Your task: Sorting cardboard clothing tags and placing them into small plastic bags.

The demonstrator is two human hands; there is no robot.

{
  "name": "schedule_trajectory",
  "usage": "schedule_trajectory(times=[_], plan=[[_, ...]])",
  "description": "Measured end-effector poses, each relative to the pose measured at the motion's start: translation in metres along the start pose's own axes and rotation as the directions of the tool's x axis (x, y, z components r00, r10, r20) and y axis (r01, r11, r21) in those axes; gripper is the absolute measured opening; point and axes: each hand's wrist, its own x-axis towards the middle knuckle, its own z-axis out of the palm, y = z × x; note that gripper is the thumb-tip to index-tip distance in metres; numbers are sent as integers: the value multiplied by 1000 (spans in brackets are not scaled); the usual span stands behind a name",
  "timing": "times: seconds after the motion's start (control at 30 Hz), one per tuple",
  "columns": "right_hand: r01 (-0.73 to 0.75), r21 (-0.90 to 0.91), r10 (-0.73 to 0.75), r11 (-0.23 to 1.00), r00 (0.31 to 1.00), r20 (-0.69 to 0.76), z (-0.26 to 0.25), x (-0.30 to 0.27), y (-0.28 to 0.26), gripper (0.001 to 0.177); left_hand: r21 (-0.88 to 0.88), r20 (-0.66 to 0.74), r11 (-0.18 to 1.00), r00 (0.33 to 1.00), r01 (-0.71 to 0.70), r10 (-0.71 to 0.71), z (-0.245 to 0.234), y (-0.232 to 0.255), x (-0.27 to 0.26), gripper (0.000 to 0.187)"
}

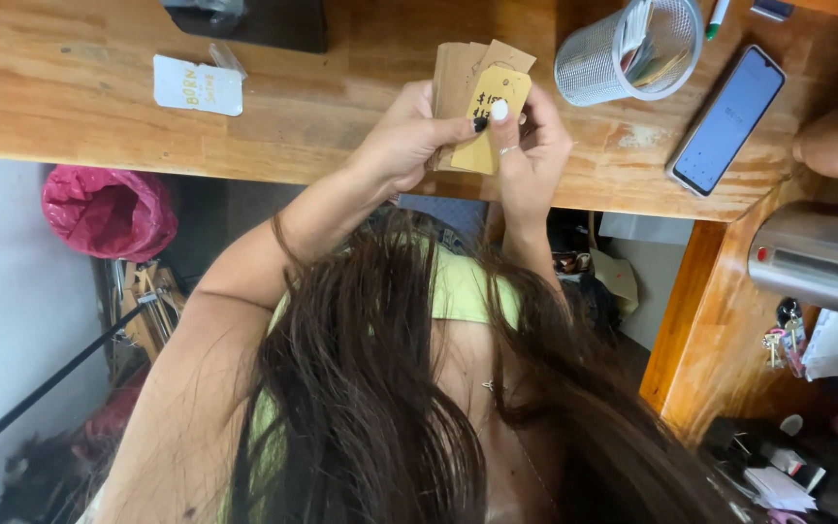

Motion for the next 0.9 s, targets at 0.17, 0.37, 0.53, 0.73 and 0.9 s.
schedule_trajectory(times=[0.17, 0.37, 0.53, 0.73, 0.9], plan=[[-34, 25, 36, 999, 996, -81, 8, -7, 2, 32, 82, -39, 996, 999, -35, 38, 5, 11, -8, 29], [34, 159, 26, 987, 932, -362, -9, -5, 34, 21, 58, -7, 987, 989, 151, -151, 10, 28, -14, 41], [28, 306, 63, 952, 957, -284, -3, -9, 2, 15, 158, -34, 986, 998, 57, -52, 6, 17, -5, 27], [98, -66, -116, 993, 924, -365, 31, 4, -10, 16, 220, 89, 968, 991, -118, 101, 12, 21, -17, 19], [90, 136, -48, 987, 956, -289, 26, -3, 3, 31, 110, 25, 962, 969, -248, 247, 11, 7, -14, 33]])
